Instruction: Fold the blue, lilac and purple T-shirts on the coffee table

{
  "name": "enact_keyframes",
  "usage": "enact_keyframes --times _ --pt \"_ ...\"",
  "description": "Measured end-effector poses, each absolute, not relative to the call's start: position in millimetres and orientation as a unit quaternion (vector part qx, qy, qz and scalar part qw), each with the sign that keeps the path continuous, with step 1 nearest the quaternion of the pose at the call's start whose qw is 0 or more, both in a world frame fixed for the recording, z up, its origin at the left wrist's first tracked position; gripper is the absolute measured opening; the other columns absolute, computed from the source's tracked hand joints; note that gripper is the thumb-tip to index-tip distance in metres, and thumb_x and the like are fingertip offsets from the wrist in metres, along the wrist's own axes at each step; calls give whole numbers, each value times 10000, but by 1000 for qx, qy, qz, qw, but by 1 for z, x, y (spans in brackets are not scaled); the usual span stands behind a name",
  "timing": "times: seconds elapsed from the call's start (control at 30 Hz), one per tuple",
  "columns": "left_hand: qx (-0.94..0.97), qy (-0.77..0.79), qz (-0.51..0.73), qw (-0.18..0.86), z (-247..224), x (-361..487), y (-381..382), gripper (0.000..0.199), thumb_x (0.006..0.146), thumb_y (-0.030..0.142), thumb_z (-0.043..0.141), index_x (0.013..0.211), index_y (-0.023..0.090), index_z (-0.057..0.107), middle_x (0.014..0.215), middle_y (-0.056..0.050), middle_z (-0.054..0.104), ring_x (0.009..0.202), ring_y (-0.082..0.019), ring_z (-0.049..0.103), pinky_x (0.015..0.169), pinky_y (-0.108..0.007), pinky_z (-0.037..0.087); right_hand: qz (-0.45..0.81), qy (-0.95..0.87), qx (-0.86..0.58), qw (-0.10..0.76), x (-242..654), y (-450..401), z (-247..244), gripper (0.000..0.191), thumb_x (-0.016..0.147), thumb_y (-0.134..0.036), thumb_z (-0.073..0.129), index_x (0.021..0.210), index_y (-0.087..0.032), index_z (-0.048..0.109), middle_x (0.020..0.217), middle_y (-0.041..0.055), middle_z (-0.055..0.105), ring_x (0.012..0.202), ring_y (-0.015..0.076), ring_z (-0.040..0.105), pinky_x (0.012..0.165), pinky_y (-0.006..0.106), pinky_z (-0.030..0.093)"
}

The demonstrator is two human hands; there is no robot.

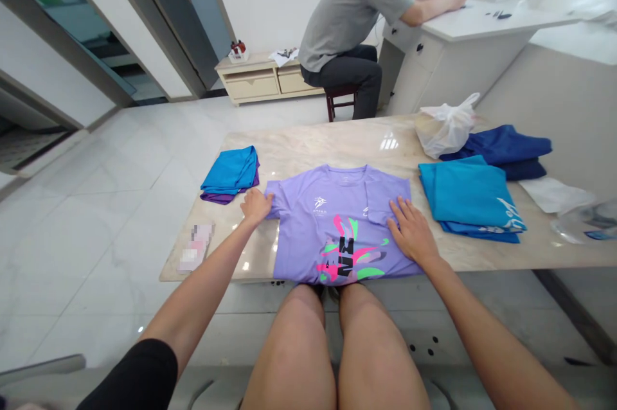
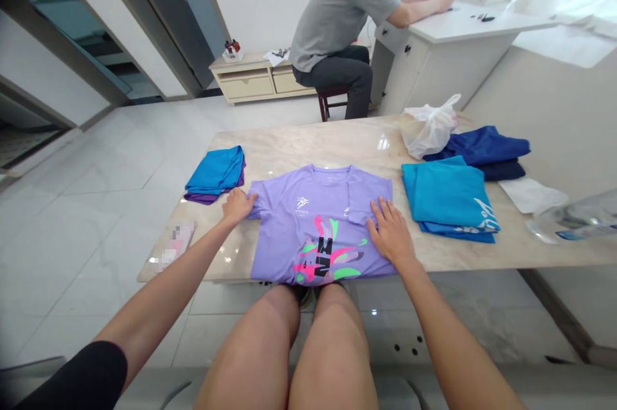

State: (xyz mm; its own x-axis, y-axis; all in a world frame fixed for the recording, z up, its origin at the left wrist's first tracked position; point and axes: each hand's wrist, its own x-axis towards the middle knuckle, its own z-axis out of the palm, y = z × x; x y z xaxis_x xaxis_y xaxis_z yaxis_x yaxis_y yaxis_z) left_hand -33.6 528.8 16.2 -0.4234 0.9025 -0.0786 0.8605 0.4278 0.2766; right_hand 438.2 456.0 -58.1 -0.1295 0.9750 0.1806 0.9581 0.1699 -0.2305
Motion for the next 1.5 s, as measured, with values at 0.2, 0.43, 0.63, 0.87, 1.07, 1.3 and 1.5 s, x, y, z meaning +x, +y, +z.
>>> enact_keyframes --times 0.2,0.43,0.63,0.87,1.07,1.3,1.5 --pt "585 787 121 153 15 -40 538 175 1010 354 590 1030 192 652 1257 -221 757 1281 -364 684 1113 -481 518 42 -743 -651 147 434 453 -51 681 1108 -428 410 1719 -135 467 1812 167 369 1697 365 325 1371 596 303" --pt "574 774 205 172 39 -60 528 159 986 296 590 1102 188 601 1080 -107 777 1010 -260 745 848 -336 588 54 -740 -651 163 431 452 -50 684 1098 -410 425 1712 -114 477 1818 167 358 1701 368 313 1385 574 276" --pt "622 692 280 236 57 8 555 240 1009 342 655 1200 197 633 984 -56 777 857 -213 742 806 -314 588 57 -742 -650 154 431 451 -44 687 1095 -395 427 1711 -94 471 1817 182 352 1700 367 313 1380 570 282" --pt "775 493 283 275 9 75 516 510 1125 425 449 1567 183 529 1575 -195 644 1399 -290 669 1206 -491 530 60 -744 -649 150 436 453 -46 660 1122 -382 371 1721 -120 462 1823 169 345 1706 353 306 1382 586 268" --pt "857 495 94 110 -26 49 478 634 1142 422 392 1704 135 458 1829 -169 352 1725 -302 282 1424 -523 183 30 -752 -649 115 431 448 -49 660 1125 -363 351 1742 -142 424 1826 170 335 1712 357 288 1392 689 128" --pt "867 489 13 91 3 -6 446 530 1146 453 433 1632 276 550 1777 -107 471 1659 -287 415 1395 -595 203 59 -739 -665 92 398 422 -33 557 1131 -361 335 1556 -171 641 1685 186 559 1557 375 504 1321 668 309" --pt "786 615 21 55 27 -23 481 299 1089 329 541 1308 207 705 1360 -161 744 1334 -334 684 1153 -464 504 132 -620 -760 141 427 478 -17 380 1024 -343 585 1281 -120 754 1271 222 756 1269 345 671 1142 456 482"
